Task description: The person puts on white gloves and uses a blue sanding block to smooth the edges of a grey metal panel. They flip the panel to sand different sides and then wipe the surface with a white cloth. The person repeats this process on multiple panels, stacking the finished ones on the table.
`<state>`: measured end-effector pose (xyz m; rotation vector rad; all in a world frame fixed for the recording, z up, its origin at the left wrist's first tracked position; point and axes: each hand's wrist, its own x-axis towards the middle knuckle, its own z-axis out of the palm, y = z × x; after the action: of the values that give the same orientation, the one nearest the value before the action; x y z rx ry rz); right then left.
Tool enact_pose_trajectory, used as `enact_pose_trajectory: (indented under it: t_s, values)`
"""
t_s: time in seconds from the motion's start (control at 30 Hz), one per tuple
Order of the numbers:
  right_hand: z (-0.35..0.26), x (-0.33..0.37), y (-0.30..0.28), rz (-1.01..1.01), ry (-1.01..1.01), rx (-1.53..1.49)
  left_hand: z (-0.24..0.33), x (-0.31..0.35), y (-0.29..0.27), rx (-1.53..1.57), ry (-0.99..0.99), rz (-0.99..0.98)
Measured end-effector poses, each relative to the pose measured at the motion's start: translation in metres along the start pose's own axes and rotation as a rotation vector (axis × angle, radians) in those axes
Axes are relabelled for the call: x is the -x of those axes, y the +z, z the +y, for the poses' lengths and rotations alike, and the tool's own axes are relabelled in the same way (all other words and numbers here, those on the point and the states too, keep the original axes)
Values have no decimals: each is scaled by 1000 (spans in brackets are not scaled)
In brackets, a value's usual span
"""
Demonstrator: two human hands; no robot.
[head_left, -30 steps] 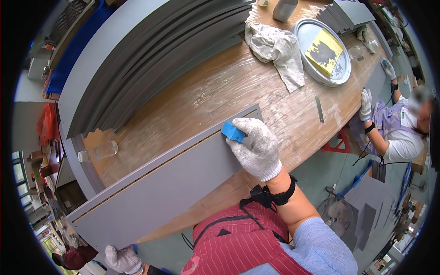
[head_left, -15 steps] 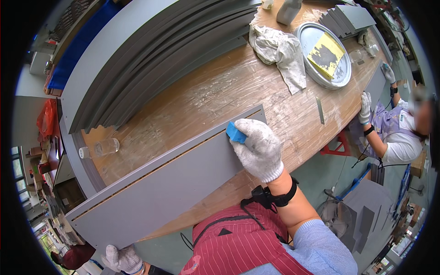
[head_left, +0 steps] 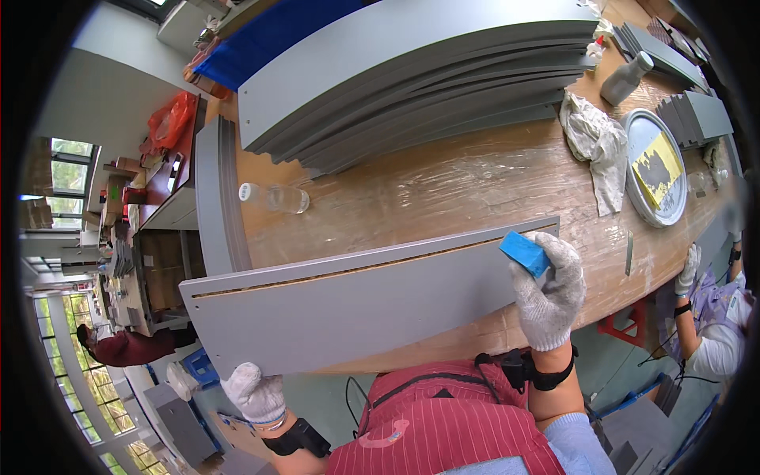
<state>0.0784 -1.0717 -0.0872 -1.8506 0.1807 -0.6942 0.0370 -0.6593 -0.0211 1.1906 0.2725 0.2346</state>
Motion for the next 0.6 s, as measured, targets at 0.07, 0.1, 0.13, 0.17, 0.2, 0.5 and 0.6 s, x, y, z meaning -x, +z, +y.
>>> enact_pose_trajectory:
  t_s: [0.07, 0.1, 0.13, 0.17, 0.2, 0.5, 0.6]
  values:
    - [-23, -5, 13, -85, -64, -62, -5, 6, 12, 50, 28, 25]
    - [-36, -6, 22, -135, -100, -103, -2, 9, 14, 52, 29, 18]
    - [-48, -8, 30, -185, -134, -133, -1, 12, 17, 59, 20, 9]
    - [-59, -14, 39, -247, -241, -108, -1, 15, 21, 64, 11, -1]
    - [-68, -16, 48, -278, -283, -134, 1, 19, 36, 73, -18, 58]
    - [-119, -12, 114, -386, -464, -172, -4, 36, 38, 14, -48, 118]
    - [-133, -9, 127, -419, -517, -164, -8, 38, 31, -109, -16, 110]
